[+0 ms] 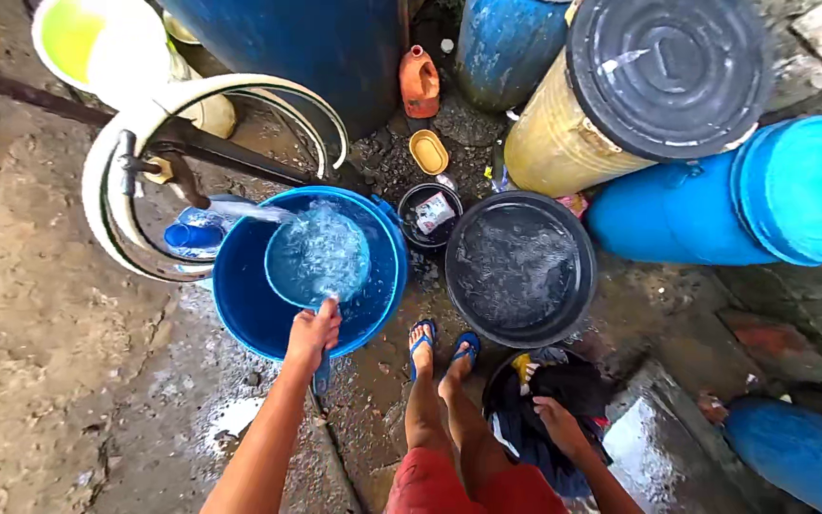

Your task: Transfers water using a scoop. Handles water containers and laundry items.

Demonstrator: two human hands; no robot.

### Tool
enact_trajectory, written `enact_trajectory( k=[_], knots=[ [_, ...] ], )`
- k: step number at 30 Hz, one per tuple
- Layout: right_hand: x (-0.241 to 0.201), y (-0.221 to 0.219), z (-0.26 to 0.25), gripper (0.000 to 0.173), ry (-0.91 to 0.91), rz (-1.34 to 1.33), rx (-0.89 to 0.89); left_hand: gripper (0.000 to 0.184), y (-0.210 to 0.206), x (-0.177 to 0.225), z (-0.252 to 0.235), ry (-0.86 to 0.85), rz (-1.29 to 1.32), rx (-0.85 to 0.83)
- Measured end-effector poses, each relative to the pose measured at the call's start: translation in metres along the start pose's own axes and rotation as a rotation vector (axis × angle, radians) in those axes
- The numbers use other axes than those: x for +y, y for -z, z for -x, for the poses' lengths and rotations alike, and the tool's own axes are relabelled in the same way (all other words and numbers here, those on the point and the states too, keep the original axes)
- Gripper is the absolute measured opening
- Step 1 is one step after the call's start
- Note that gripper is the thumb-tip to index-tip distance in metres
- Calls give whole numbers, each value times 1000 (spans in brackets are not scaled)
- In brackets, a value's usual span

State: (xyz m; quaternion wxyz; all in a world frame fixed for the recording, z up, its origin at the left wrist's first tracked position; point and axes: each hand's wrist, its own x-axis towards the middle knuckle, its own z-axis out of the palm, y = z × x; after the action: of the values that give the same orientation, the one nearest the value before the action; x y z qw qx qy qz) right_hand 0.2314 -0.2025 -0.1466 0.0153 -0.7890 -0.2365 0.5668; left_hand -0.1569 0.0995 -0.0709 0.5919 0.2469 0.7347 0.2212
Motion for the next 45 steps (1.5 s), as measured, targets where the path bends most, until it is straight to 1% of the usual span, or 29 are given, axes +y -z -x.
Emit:
enact_trajectory(
  k=[4,8,11,13,15,17,19,22,23,24,25,27,29,31,32,34,36,38,40,42,43,45],
  knots=[
    [5,-2,1,36,-10,-3,-17,31,-15,12,59,-48,-43,-5],
    [17,-2,2,36,-14,7,-22,24,-43,4,97,-112,-101,34],
    [26,1,3,36,-5,8,-26,24,-67,-15,107,-222,-237,65],
    [30,2,2,36,-4,10,-24,29,-87,-23,114,-315,-381,113],
    [33,3,2,37,0,8,-29,36,-109,-30,123,-395,-453,149],
    [33,4,2,36,-5,3,-29,40,-133,-42,129,-402,-485,171],
    [32,6,1,36,-10,-4,-24,42,-154,-56,130,-360,-541,161],
    [27,7,-2,36,-7,1,-22,47,-173,-69,126,-331,-690,69],
    [24,7,-3,36,-6,1,-23,47,-173,-69,123,-366,-745,55],
    [22,7,-4,36,-3,-2,-23,44,-169,-68,118,-439,-788,73],
    [20,8,-4,36,3,-4,-21,40,-161,-67,110,-552,-805,126],
    [16,11,-7,36,14,-4,-20,36,-129,-54,88,-700,-812,226],
    [17,11,-8,36,13,5,-23,37,-85,-38,63,-733,-821,330],
    [18,11,-11,36,4,17,-19,38,-40,-18,34,-671,-903,430],
    [19,11,-11,36,-2,27,-15,40,-20,-10,20,-605,-946,448],
    [19,10,-10,35,-13,46,-9,43,9,5,-11,-391,-1031,429],
    [18,10,-10,35,-19,63,-16,44,21,11,-47,-159,-1098,405],
    [18,7,-9,35,-17,76,-15,48,15,2,-83,36,-1108,390],
    [18,2,-9,35,-30,76,-10,51,-9,-17,-110,166,-1075,348],
    [15,-2,-9,35,-40,67,-13,50,-39,-31,-128,227,-997,233],
    [13,-4,-9,35,-37,58,-11,49,-47,-34,-140,233,-929,183],
    [9,-9,-8,35,-29,43,-12,51,-39,-42,-167,220,-769,105]
  ],
)
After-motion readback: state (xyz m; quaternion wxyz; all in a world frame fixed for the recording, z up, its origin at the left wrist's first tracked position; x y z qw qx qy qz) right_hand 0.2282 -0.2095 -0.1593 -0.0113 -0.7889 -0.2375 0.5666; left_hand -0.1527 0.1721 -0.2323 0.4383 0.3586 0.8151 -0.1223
